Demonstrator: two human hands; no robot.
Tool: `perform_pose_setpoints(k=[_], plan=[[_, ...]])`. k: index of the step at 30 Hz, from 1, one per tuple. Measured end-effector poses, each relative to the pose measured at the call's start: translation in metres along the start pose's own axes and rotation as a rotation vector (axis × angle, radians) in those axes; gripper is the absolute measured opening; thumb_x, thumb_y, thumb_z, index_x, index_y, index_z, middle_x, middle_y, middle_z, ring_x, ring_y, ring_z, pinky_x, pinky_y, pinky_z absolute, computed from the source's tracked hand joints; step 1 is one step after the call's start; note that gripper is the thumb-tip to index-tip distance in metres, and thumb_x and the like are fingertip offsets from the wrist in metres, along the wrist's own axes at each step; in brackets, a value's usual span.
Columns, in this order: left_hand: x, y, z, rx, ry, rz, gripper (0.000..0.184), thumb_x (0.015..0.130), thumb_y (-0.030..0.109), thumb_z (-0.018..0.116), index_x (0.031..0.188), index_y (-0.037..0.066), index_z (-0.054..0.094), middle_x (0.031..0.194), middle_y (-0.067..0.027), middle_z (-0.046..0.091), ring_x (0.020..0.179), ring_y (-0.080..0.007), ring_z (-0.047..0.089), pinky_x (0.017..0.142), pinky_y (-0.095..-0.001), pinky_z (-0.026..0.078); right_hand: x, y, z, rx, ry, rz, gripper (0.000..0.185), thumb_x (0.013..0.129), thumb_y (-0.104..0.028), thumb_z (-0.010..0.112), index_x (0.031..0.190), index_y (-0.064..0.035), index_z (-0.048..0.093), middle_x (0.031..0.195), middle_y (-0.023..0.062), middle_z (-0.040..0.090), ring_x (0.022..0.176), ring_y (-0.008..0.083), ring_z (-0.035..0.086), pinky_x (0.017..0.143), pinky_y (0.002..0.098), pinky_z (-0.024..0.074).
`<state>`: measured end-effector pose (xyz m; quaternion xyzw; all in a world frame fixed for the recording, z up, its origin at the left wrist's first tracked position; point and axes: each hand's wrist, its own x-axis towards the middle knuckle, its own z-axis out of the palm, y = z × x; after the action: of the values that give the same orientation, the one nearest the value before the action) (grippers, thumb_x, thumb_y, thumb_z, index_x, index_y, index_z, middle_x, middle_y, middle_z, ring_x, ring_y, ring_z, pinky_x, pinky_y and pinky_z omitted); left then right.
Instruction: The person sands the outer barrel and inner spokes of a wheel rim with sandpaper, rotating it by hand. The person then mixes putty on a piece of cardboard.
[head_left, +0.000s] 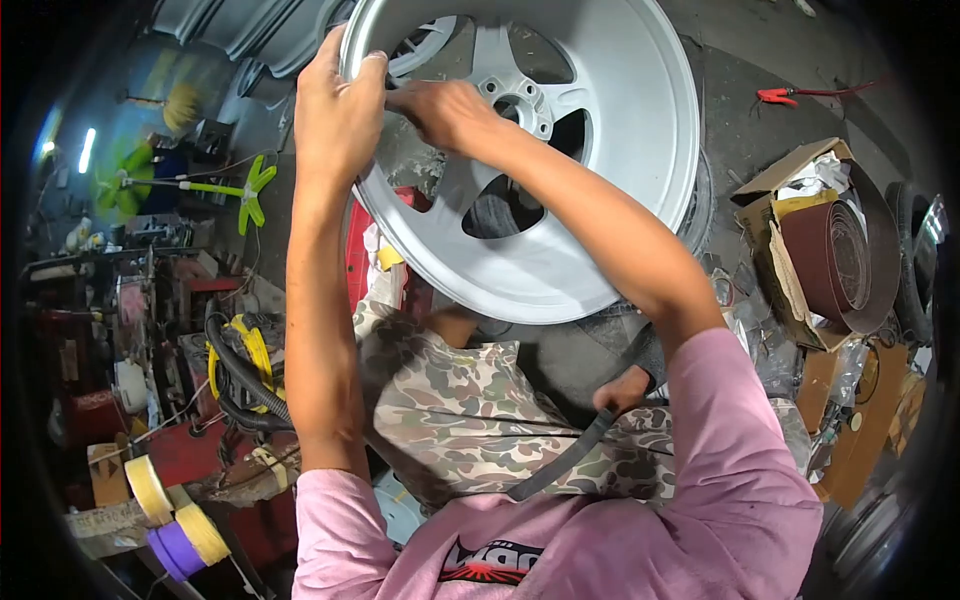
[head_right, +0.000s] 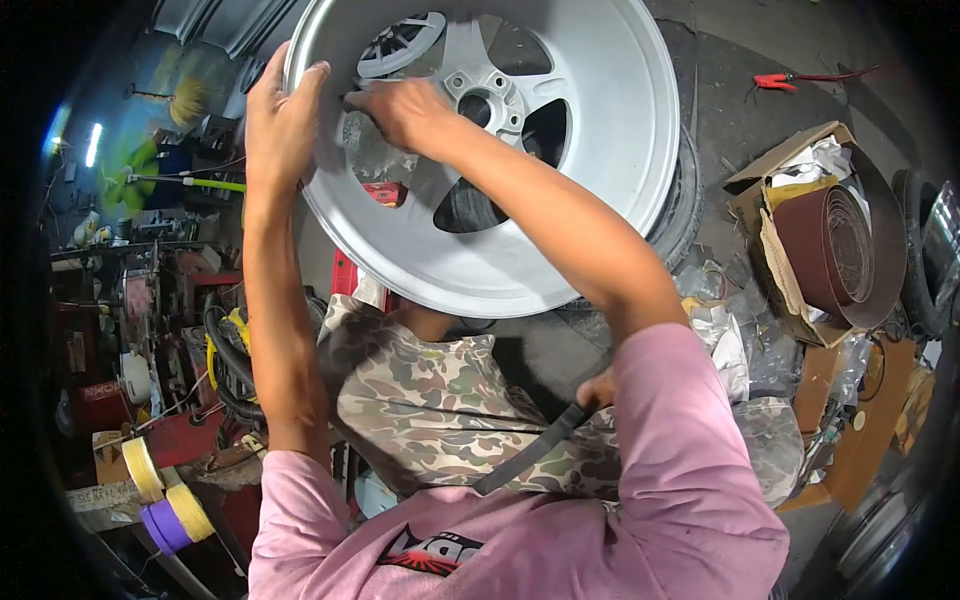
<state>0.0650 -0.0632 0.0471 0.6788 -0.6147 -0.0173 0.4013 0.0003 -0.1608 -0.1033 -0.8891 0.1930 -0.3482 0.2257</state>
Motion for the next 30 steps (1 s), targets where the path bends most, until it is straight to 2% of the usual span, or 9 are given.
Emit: perform_pose_setpoints(k=[6, 8, 9, 12, 16, 18, 22, 25, 30], plan=[[-0.001, 0.002, 0.000, -0.007, 0.005, -0.014, 0.037, 0.091, 0.018, 0.057, 0.123, 0.001, 0.064, 0.085, -0.0117, 0.068, 0.075, -0.0161, 0.062, 0.075, -0.0333, 0.051, -0.007, 0.021, 0.006, -0.195, 0.121, -0.078, 0.030, 0.084, -0.013, 0.063, 0.112, -0.0127, 0.073, 0.084, 0.0131, 0.072, 0.088, 0.0370, 0.071, 0.073, 0.0467, 0.0570], [-0.002, 0.002, 0.000, 0.019, 0.012, 0.011, 0.038, 0.090, 0.018, 0.057, 0.123, 0.001, 0.064, 0.085, -0.0127, 0.068, 0.075, -0.0173, 0.063, 0.076, -0.0342, 0.051, -0.001, 0.010, -0.019, -0.423, -0.305, -0.006, 0.024, 0.088, -0.013, 0.059, 0.108, -0.0112, 0.073, 0.085, 0.0128, 0.073, 0.087, 0.0361, 0.072, 0.071, 0.0456, 0.0572], [-0.003, 0.006, 0.000, 0.021, -0.013, -0.013, 0.038, 0.090, 0.018, 0.057, 0.123, 0.001, 0.064, 0.085, -0.0125, 0.068, 0.075, -0.0173, 0.063, 0.075, -0.0341, 0.051, 0.000, 0.011, -0.019, -0.425, -0.303, 0.003, 0.024, 0.088, -0.013, 0.059, 0.108, -0.0112, 0.073, 0.085, 0.0128, 0.073, 0.087, 0.0361, 0.072, 0.071, 0.0456, 0.0572], [-0.003, 0.006, 0.006, 0.001, 0.019, 0.032, 0.039, 0.090, 0.018, 0.056, 0.124, 0.001, 0.064, 0.083, -0.0112, 0.067, 0.073, -0.0161, 0.061, 0.072, -0.0328, 0.050, 0.011, 0.014, -0.005, -0.298, 0.107, -0.153, 0.022, 0.091, -0.015, 0.057, 0.103, -0.0105, 0.074, 0.090, 0.0134, 0.074, 0.087, 0.0358, 0.073, 0.072, 0.0461, 0.0581], [-0.007, 0.020, 0.002, 0.039, -0.030, -0.046, 0.038, 0.095, 0.015, 0.059, 0.130, -0.001, 0.061, 0.096, -0.0043, 0.068, 0.080, -0.0082, 0.058, 0.076, -0.0247, 0.048, 0.000, 0.018, -0.012, -0.160, -0.021, -0.003, 0.024, 0.087, -0.022, 0.059, 0.098, -0.0073, 0.075, 0.093, 0.0187, 0.074, 0.088, 0.0367, 0.073, 0.075, 0.0480, 0.0583], [-0.006, 0.014, 0.002, 0.028, -0.044, -0.107, 0.039, 0.095, 0.016, 0.059, 0.130, 0.000, 0.062, 0.096, -0.0051, 0.068, 0.083, -0.0090, 0.059, 0.077, -0.0249, 0.048, -0.002, 0.032, -0.036, -0.328, -0.345, 0.080, 0.028, 0.086, -0.025, 0.058, 0.089, -0.0015, 0.073, 0.090, 0.0231, 0.072, 0.082, 0.0433, 0.069, 0.074, 0.0497, 0.0560], [-0.006, 0.011, 0.009, 0.001, 0.027, 0.019, 0.038, 0.095, 0.016, 0.059, 0.129, -0.001, 0.062, 0.094, -0.0046, 0.068, 0.082, -0.0104, 0.059, 0.076, -0.0266, 0.049, 0.019, 0.107, -0.079, -0.117, -0.016, 0.247, 0.038, 0.080, -0.032, 0.061, 0.094, 0.0015, 0.075, 0.097, 0.0265, 0.072, 0.098, 0.0438, 0.070, 0.092, 0.0496, 0.0547], [-0.010, 0.032, 0.012, -0.010, 0.009, -0.015, 0.041, 0.089, 0.015, 0.055, 0.126, 0.001, 0.062, 0.084, -0.0144, 0.068, 0.075, -0.0212, 0.064, 0.076, -0.0354, 0.052, 0.044, 0.165, -0.064, -0.139, -0.038, 0.429, 0.044, 0.093, -0.038, 0.058, 0.108, 0.0003, 0.072, 0.105, 0.0270, 0.071, 0.103, 0.0449, 0.067, 0.092, 0.0504, 0.0527], [-0.015, 0.041, 0.012, 0.017, 0.016, -0.002, 0.040, 0.089, 0.014, 0.054, 0.126, -0.001, 0.062, 0.093, -0.0190, 0.071, 0.082, -0.0260, 0.069, 0.082, -0.0376, 0.053, 0.031, 0.150, -0.045, -0.033, -0.015, 0.404, 0.049, 0.085, -0.044, 0.062, 0.097, 0.0030, 0.075, 0.105, 0.0299, 0.071, 0.107, 0.0432, 0.068, 0.096, 0.0467, 0.0526]])
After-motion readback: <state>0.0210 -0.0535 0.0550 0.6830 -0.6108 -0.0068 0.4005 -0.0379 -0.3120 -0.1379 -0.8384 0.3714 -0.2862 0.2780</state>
